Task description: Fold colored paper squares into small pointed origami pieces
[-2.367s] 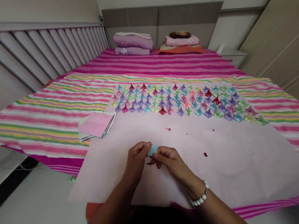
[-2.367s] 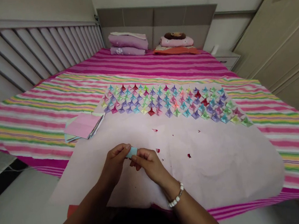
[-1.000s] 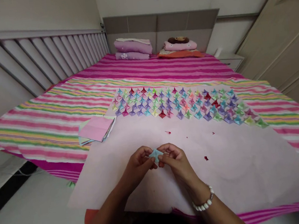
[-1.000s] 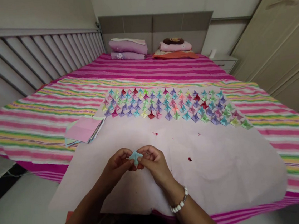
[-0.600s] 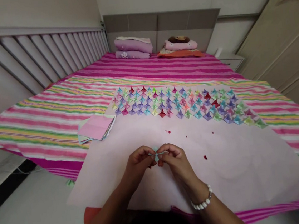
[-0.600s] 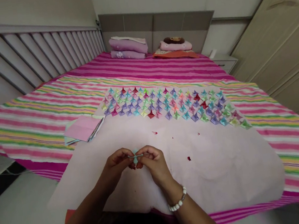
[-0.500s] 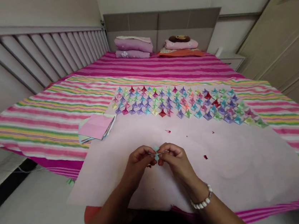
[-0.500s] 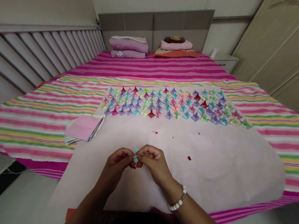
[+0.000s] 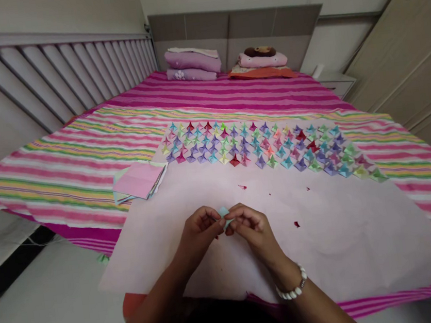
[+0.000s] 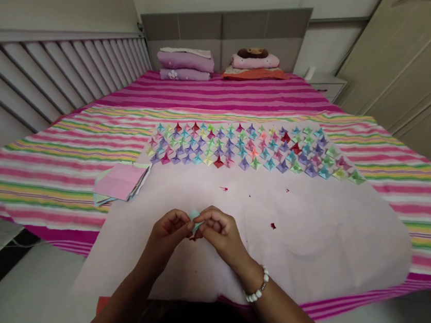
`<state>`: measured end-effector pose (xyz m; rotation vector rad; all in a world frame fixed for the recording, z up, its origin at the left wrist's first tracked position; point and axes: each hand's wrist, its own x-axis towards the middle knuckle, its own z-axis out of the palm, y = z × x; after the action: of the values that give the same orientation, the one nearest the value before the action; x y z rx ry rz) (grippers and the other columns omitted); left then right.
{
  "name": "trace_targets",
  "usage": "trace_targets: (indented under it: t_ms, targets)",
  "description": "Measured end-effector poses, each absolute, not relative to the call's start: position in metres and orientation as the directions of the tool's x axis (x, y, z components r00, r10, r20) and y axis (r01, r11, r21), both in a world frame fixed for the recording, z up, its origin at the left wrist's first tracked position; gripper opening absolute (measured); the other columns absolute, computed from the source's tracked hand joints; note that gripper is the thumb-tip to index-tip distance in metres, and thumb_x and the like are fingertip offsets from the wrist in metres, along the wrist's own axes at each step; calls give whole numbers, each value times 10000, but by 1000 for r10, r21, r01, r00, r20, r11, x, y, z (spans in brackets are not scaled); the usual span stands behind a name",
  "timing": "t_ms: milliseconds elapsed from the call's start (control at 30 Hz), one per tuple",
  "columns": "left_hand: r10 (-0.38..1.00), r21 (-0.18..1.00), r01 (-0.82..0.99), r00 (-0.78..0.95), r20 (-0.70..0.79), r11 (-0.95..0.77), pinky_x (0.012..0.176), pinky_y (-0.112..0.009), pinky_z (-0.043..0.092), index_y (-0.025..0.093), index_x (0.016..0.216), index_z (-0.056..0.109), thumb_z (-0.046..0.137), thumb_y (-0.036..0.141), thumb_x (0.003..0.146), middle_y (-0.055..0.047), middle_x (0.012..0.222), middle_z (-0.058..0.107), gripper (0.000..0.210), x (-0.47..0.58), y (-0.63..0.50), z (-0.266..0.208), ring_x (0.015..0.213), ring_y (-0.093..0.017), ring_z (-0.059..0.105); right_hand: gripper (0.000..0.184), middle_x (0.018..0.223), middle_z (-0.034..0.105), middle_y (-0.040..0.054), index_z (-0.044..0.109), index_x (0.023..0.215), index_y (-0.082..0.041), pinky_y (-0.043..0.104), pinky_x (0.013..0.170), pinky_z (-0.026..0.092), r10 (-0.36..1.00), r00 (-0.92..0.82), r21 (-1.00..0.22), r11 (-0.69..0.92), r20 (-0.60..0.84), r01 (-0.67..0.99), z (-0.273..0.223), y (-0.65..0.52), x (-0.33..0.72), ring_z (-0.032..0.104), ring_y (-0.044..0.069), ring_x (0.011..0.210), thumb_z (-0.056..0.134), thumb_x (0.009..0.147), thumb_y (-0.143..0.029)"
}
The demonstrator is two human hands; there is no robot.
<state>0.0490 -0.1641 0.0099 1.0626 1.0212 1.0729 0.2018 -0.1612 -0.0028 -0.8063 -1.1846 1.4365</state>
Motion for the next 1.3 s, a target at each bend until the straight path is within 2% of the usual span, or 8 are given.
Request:
trace_targets:
  t_ms: [167, 300, 433, 600, 767, 1033, 1200, 1300]
  targets:
    - [980, 988, -128, 186, -65, 90, 587, -253, 438, 172, 764, 546, 692, 311, 747, 20, 640, 603, 202, 48, -165, 10, 594, -112, 554, 314, 767, 635, -4, 635, 980, -218, 261, 584, 483, 985, -167, -947, -22, 34, -321, -6, -161, 202, 583, 121, 616, 761, 699, -281]
    - [985, 993, -110, 170, -32, 52, 593, -244, 443, 176, 815, 559, 682, 300, 766, 22, 668, 598, 181, 49, -167, 8, 614, -108, 557, 307, 799, 649, 3, 653, 950, -207, 255, 599, 482, 986, -167, -938, -56, 2, -343, -9, -158, 201, 577, 115, 630, 777, 675, -259]
    - [989, 982, -162, 130, -74, 95, 586, -251, 450, 198, 1058, 556, 730, 297, 710, 19, 721, 623, 401, 49, -165, 7, 640, -130, 587, 319, 735, 636, -12, 654, 933, -207, 252, 567, 470, 991, -134, -944, -47, -3, -327, -7, -156, 201, 563, 113, 592, 787, 648, -257]
    - [962, 971, -95, 187, -197, 217, 606, -245, 417, 147, 784, 673, 712, 333, 711, 0, 650, 621, 204, 47, -164, 10, 616, -114, 546, 321, 642, 587, -45, 648, 951, -215, 234, 514, 426, 992, -121, -957, -11, 25, -288, -4, -157, 202, 539, 105, 546, 774, 656, -232]
    - [972, 982, -76, 177, -155, 171, 620, -263, 420, 153, 668, 665, 680, 353, 735, -15, 654, 624, 212, 47, -164, 11, 644, -133, 535, 356, 622, 573, -60, 646, 995, -220, 231, 521, 430, 991, -132, -954, -23, 18, -297, -3, -159, 202, 545, 101, 534, 769, 662, -212]
    - [977, 983, -13, 112, -179, 181, 594, -259, 418, 161, 641, 669, 609, 407, 788, -7, 594, 580, 293, 46, -163, 14, 613, -132, 501, 466, 681, 593, -53, 623, 1131, -234, 256, 560, 464, 993, -122, -941, -33, 9, -336, -6, -157, 204, 594, 112, 559, 758, 685, -222]
    - [965, 966, -125, 166, -205, 227, 653, -249, 423, 169, 844, 691, 687, 367, 749, -15, 748, 654, 220, 53, -168, 6, 703, -130, 549, 487, 658, 606, -48, 594, 1143, -209, 264, 544, 475, 999, -29, -944, 10, 21, -328, -7, -157, 201, 591, 121, 547, 758, 685, -227]
    - [957, 941, -221, 200, -212, 255, 666, -234, 414, 150, 791, 678, 698, 338, 757, -12, 728, 647, 191, 55, -168, 1, 671, -105, 541, 466, 660, 611, -41, 596, 1134, -207, 271, 567, 490, 999, -31, -944, 27, 39, -328, -8, -157, 201, 601, 130, 577, 756, 698, -241]
